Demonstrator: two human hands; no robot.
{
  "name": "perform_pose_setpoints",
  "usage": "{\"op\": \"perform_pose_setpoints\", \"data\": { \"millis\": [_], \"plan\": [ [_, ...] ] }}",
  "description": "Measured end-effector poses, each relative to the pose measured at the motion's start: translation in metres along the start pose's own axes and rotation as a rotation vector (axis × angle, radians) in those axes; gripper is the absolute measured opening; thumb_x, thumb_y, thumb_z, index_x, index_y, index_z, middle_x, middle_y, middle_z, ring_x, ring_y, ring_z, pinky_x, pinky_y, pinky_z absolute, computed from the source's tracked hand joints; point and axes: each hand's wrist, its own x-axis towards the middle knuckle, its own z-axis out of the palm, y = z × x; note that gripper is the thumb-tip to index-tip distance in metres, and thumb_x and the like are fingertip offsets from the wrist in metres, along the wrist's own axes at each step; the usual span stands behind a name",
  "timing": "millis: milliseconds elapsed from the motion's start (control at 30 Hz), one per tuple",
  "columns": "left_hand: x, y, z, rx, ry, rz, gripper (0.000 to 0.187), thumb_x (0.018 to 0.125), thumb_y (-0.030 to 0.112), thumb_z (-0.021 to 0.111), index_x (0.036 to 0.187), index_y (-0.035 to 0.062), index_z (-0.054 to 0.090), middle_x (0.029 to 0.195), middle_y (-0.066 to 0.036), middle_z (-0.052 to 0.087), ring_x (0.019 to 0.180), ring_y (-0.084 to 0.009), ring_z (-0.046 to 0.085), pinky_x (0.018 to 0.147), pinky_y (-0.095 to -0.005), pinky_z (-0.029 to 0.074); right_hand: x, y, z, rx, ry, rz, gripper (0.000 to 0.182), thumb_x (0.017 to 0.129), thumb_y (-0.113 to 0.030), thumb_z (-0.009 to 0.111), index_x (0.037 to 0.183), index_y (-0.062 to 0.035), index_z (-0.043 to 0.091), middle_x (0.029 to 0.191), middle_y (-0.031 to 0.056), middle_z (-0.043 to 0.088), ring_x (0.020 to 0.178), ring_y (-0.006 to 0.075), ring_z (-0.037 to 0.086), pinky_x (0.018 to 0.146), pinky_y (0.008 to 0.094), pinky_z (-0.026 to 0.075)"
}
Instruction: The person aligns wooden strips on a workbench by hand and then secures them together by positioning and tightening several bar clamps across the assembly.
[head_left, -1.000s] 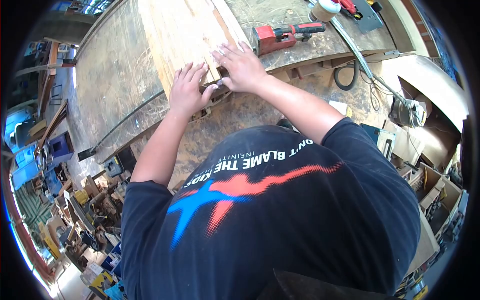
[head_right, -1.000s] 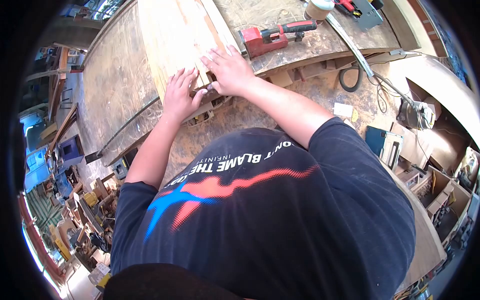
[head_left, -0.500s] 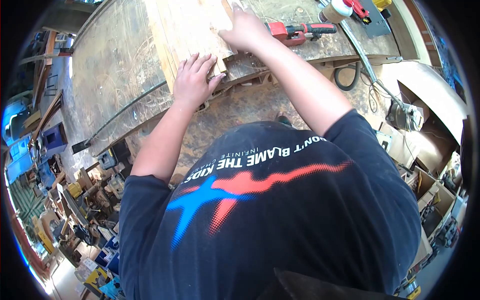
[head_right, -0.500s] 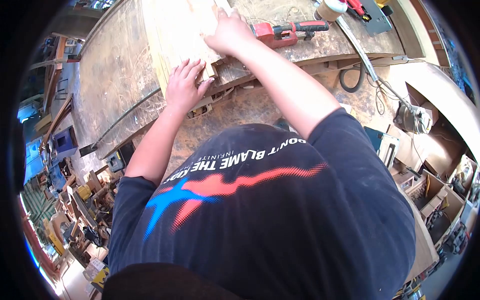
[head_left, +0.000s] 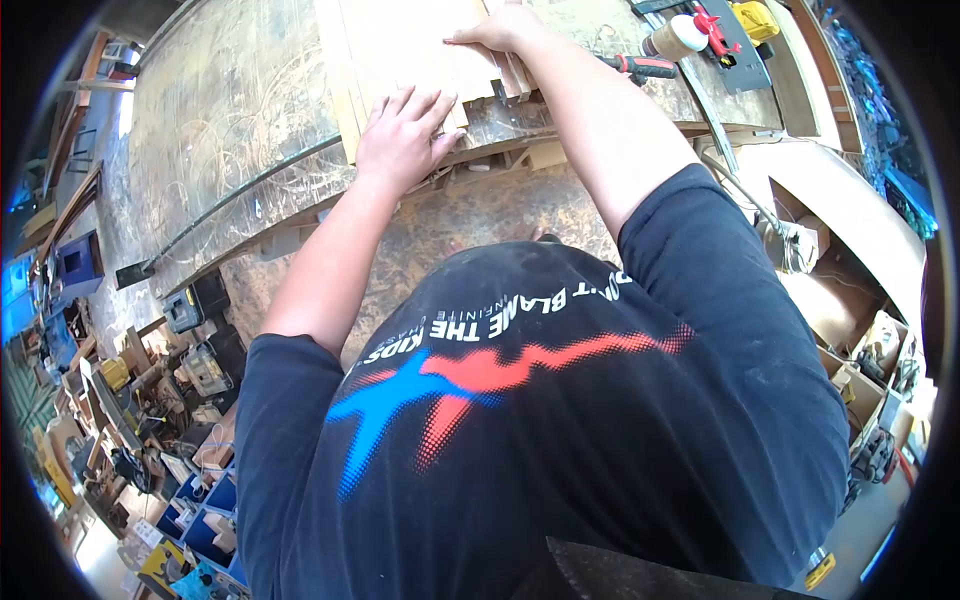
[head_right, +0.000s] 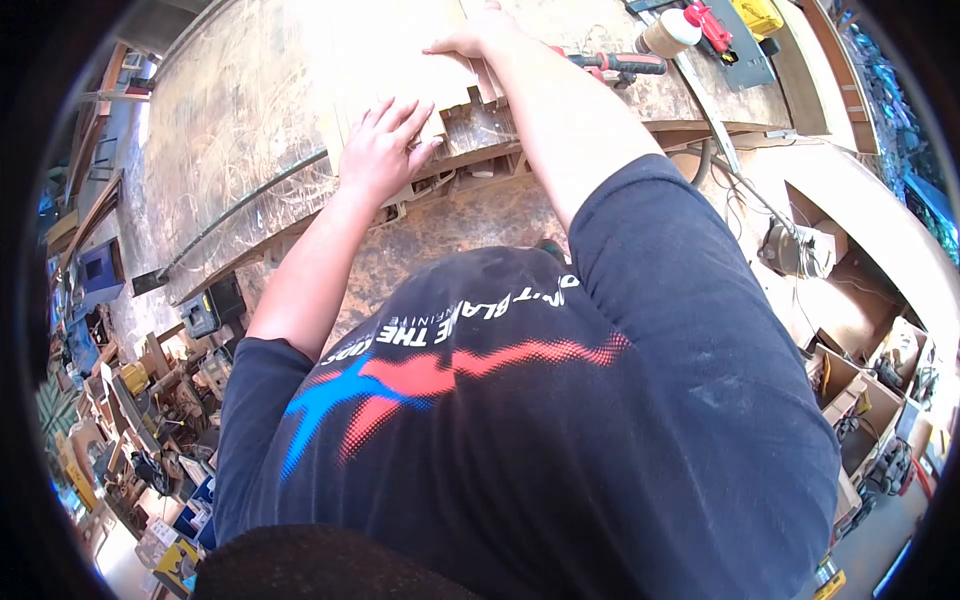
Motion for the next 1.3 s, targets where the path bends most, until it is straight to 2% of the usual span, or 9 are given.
{"op": "perform_pose_setpoints", "data": {
  "millis": [100,167,367,567,833,967,1033,1133,1300],
  "plan": [
    [0.001,0.0,0.0,0.011,-0.023,0.007,0.05,0.094,0.049,0.068,0.138,0.0233,0.066,0.137,-0.005,0.065,0.132,-0.0307,0.057,0.11,-0.047,0.045,0.067,0.033,0.018,0.018,0.168,-0.09,0.118,0.076,-0.061,0.083,0.145,0.0158,0.025,0.09,0.0271,0.074,0.064,0.0353,0.075,0.054,0.0454,0.062],
    [0.001,0.0,-0.002,0.02,-0.018,0.004,0.05,0.095,0.048,0.068,0.138,0.0232,0.065,0.137,-0.004,0.065,0.133,-0.0306,0.056,0.111,-0.0467,0.045,0.06,0.032,0.023,0.1,0.18,-0.006,0.116,0.08,-0.067,0.076,0.147,0.0153,0.03,0.095,0.026,0.074,0.083,0.0361,0.075,0.079,0.0441,0.059],
    [-0.001,0.001,0.003,0.008,-0.038,-0.01,0.052,0.096,0.049,0.065,0.142,0.0239,0.062,0.14,-0.004,0.064,0.135,-0.03,0.054,0.113,-0.0473,0.043,0.055,0.032,0.036,-0.065,0.324,0.025,0.126,0.079,-0.078,0.065,0.158,0.0094,0.02,0.149,0.0264,0.052,0.137,0.0379,0.054,0.115,0.0449,0.042],
    [0.0,0.001,-0.001,0.031,-0.086,-0.011,0.054,0.098,0.05,0.063,0.145,0.0246,0.059,0.143,-0.004,0.061,0.138,-0.0302,0.052,0.114,-0.0478,0.042,0.065,0.038,0.037,-0.171,0.386,-0.054,0.123,0.079,-0.077,0.064,0.15,0.0156,0.027,0.121,0.0286,0.069,0.107,0.0385,0.072,0.098,0.0418,0.056],
    [-0.002,0.0,-0.002,0.031,-0.064,-0.002,0.052,0.098,0.049,0.063,0.144,0.0238,0.06,0.142,-0.004,0.062,0.138,-0.0295,0.052,0.114,-0.0482,0.043,0.015,0.015,0.025,0.024,0.257,0.008,0.105,0.086,-0.062,0.067,0.148,0.015,0.032,0.13,0.0318,0.064,0.046,0.031,0.067,0.076,0.0446,0.063],
    [-0.001,-0.003,0.0,-0.018,-0.056,-0.029,0.057,0.095,0.052,0.065,0.144,0.023,0.059,0.142,-0.004,0.063,0.138,-0.0293,0.052,0.115,-0.0493,0.041,0.05,0.03,0.031,-0.43,0.245,-0.177,0.101,0.086,-0.066,0.062,0.157,0.0006,0.032,0.125,0.0319,0.066,0.128,0.0374,0.061,0.112,0.0451,0.045],
    [-0.002,-0.003,0.002,-0.036,-0.068,-0.036,0.066,0.092,0.059,0.064,0.147,0.0221,0.055,0.142,-0.004,0.062,0.139,-0.0293,0.051,0.117,-0.0509,0.038,0.024,0.034,0.042,-0.753,0.526,-0.394,0.089,0.087,-0.057,0.065,0.157,-0.0092,0.039,0.134,0.0313,0.062,0.141,0.0377,0.05,0.119,0.0467,0.038],
    [0.002,0.006,-0.01,-0.124,-0.074,-0.093,0.073,0.086,0.06,0.071,0.143,0.0169,0.058,0.139,-0.007,0.063,0.137,-0.0301,0.052,0.115,-0.051,0.039,-0.026,0.031,0.018,-0.816,0.242,-0.748,0.081,0.082,-0.042,0.076,0.153,-0.0144,0.048,0.15,0.0263,0.051,0.15,0.0373,0.035,0.125,0.048,0.028],
    [0.011,0.03,0.0,-0.048,-0.022,-0.25,0.058,0.084,0.052,0.075,0.125,0.0117,0.069,0.135,-0.01,0.064,0.135,-0.0319,0.053,0.115,-0.0508,0.039,0.002,0.054,0.027,-0.807,0.076,-1.066,0.074,0.075,-0.029,0.084,0.142,-0.0124,0.057,0.143,0.014,0.059,0.134,0.033,0.055,0.115,0.0434,0.043]
  ]
}}
